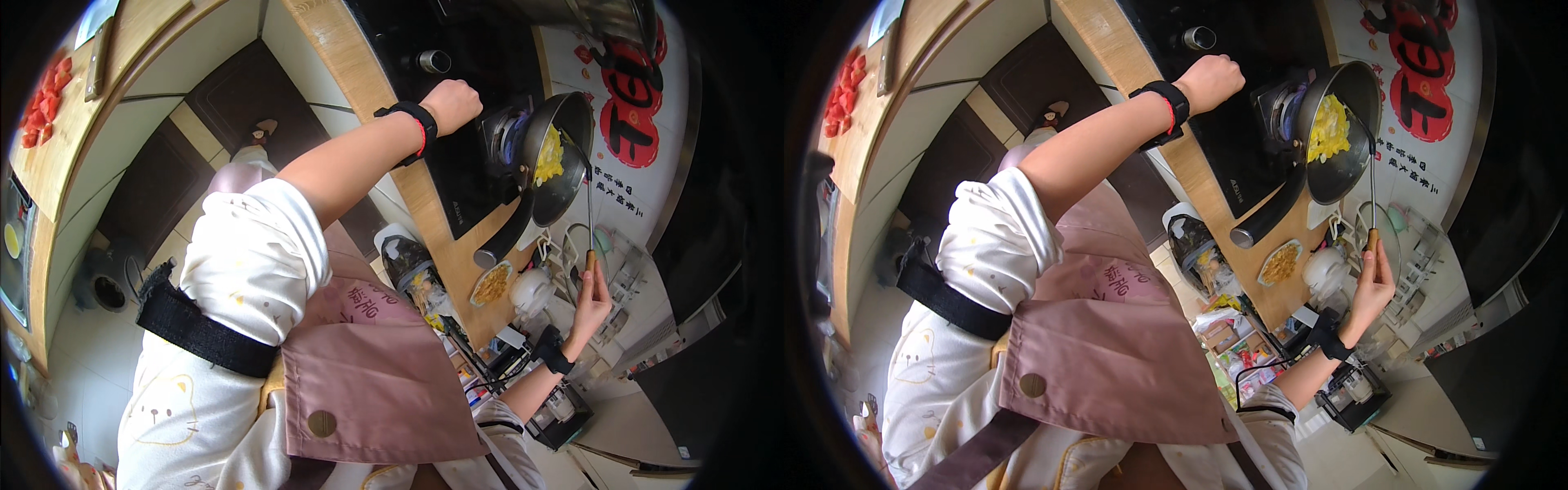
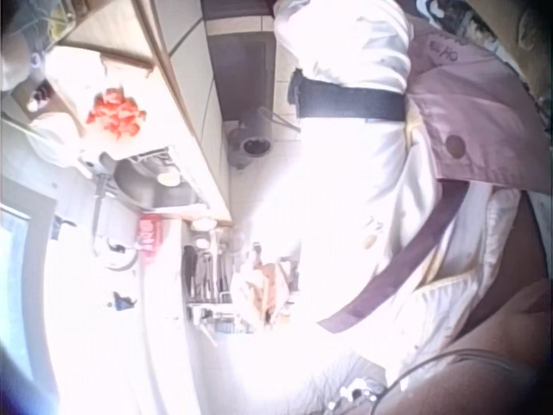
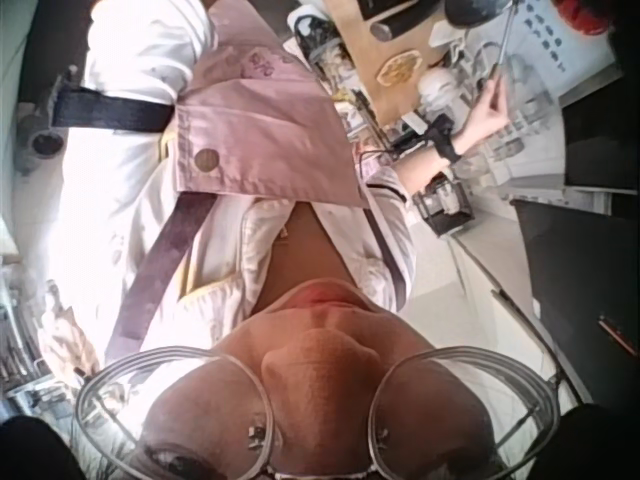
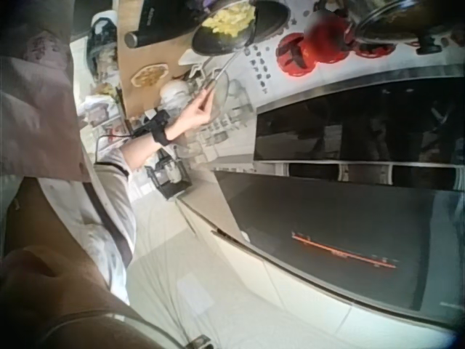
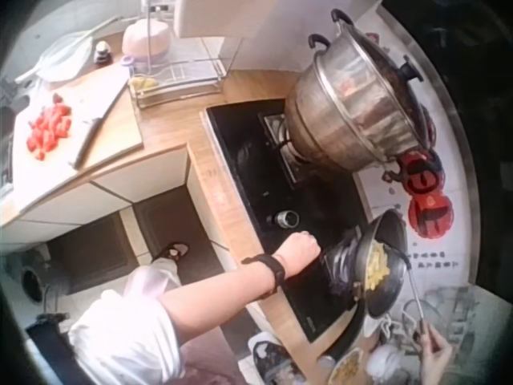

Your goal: The person scrambles eggs in a frying pan, then adds chopped tomatoes and salt, stirring the mixture until combined. The person also washes a knife and cutting board at the sink.

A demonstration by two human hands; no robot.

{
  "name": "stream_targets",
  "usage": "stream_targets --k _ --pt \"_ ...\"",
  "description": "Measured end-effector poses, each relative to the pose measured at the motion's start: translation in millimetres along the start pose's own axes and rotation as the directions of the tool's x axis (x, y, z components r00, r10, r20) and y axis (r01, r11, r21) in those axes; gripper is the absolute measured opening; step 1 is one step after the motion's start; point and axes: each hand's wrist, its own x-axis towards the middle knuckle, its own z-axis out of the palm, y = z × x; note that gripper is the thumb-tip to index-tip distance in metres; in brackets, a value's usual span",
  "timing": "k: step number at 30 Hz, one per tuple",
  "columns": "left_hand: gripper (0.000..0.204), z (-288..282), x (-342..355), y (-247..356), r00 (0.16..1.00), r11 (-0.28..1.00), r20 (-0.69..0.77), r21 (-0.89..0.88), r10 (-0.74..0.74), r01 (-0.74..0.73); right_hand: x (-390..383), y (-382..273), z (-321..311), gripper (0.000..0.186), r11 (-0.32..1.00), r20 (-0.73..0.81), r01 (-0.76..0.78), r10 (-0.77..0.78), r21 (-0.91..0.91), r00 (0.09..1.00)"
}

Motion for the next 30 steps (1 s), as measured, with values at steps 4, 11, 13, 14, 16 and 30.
stream_targets --k 4,11,13,14,16,30 --pt "0.007 1 1 -1 1.000 1.000 -0.020 -0.018 -0.003 0.003 -12 1 0 0.038 1.000 -0.011 -0.005 0.005 -0.017 1.000" --pt "0.003 2 0 -1 1.000 1.000 -0.025 -0.014 -0.008 0.007 -24 -7 5 0.038 0.998 -0.037 -0.064 0.063 -0.025 0.997" --pt "0.002 4 0 -2 0.999 1.000 -0.034 -0.014 -0.006 0.006 -25 -5 7 0.038 0.998 -0.022 -0.052 0.052 -0.020 0.998" --pt "0.003 5 0 -2 0.999 1.000 -0.035 -0.016 -0.005 0.004 -25 -4 7 0.038 0.994 -0.059 -0.104 0.101 -0.045 0.993" --pt "0.005 6 0 -3 1.000 1.000 -0.028 -0.009 -0.007 0.007 -28 -4 4 0.037 0.998 -0.019 -0.055 0.055 -0.002 0.998" --pt "0.066 -80 -88 113 0.667 -0.298 0.710 -0.601 0.228 0.742 -21 29 44 0.034 0.980 -0.032 0.026 -0.020 0.198 0.999"
